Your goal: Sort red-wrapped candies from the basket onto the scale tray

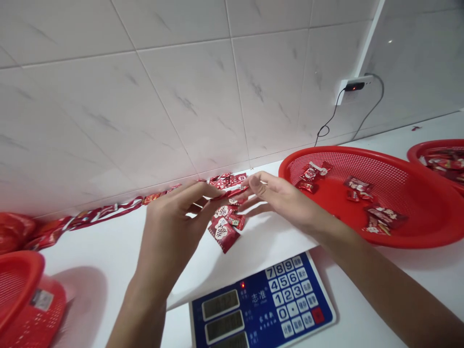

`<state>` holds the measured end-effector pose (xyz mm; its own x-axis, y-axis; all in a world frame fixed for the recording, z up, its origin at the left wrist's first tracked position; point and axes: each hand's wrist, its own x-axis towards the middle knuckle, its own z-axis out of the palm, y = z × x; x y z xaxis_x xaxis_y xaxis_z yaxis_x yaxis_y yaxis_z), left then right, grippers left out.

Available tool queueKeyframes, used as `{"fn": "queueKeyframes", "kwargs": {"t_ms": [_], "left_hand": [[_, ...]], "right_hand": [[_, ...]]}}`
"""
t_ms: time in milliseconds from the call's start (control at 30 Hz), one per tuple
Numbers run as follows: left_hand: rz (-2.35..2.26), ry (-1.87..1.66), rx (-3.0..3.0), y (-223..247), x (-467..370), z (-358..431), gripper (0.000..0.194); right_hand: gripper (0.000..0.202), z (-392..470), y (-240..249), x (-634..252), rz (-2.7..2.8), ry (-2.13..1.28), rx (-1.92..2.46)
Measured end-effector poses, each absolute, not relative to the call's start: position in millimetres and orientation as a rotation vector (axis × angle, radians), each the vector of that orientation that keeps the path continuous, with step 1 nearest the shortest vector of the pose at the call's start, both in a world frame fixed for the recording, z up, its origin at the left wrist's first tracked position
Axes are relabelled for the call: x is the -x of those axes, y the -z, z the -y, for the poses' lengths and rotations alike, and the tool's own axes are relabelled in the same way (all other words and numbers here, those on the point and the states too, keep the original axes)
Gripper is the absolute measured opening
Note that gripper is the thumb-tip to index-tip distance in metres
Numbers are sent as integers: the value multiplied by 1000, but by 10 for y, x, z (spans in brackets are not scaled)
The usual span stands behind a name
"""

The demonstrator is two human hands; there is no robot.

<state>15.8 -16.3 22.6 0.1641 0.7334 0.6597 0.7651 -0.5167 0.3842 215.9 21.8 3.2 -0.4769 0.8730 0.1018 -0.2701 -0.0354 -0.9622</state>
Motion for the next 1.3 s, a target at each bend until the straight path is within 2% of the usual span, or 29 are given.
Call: {"fn": "queueKeyframes", "kwargs": {"t_ms": [67, 167, 300, 400, 500, 667, 800, 933, 1067, 1300], "left_hand": [[1367, 1255, 2383, -230, -153, 179, 11], [1282, 1128, 2566, -270, -171, 203, 6], [1602, 1371, 2644, -295, -184, 190, 23], [1868, 1440, 2707, -268, -169, 144, 21], [1863, 1461, 2947, -258, -164, 114, 25], [1753, 1639, 2980, -307, -193, 150, 19], [1731, 1594, 2970, -328, -195, 169, 19], [1821, 1376, 2855, -309, -168, 147, 21], [1883, 1091, 2688, -243, -178, 96, 18], [1971, 918, 2506, -137, -170, -11, 20]], "right_hand": [[23, -202, -54, -2170, 1398, -1700, 704], [5, -193, -94, -2180, 1454, -1578, 784], [18, -211, -116, -2175, 1497, -1463, 830], [26, -225, -100, -2163, 1495, -1513, 753], [29, -223, -83, -2166, 1502, -1541, 697], [32, -204, -95, -2209, 1504, -1601, 627], [27, -202, -112, -2224, 1537, -1598, 620], [19, -207, -119, -2247, 1605, -1560, 721], [8, -243, -113, -2378, 1826, -1340, 1002], [16, -329, -190, -2713, 1971, -757, 1408]]}}
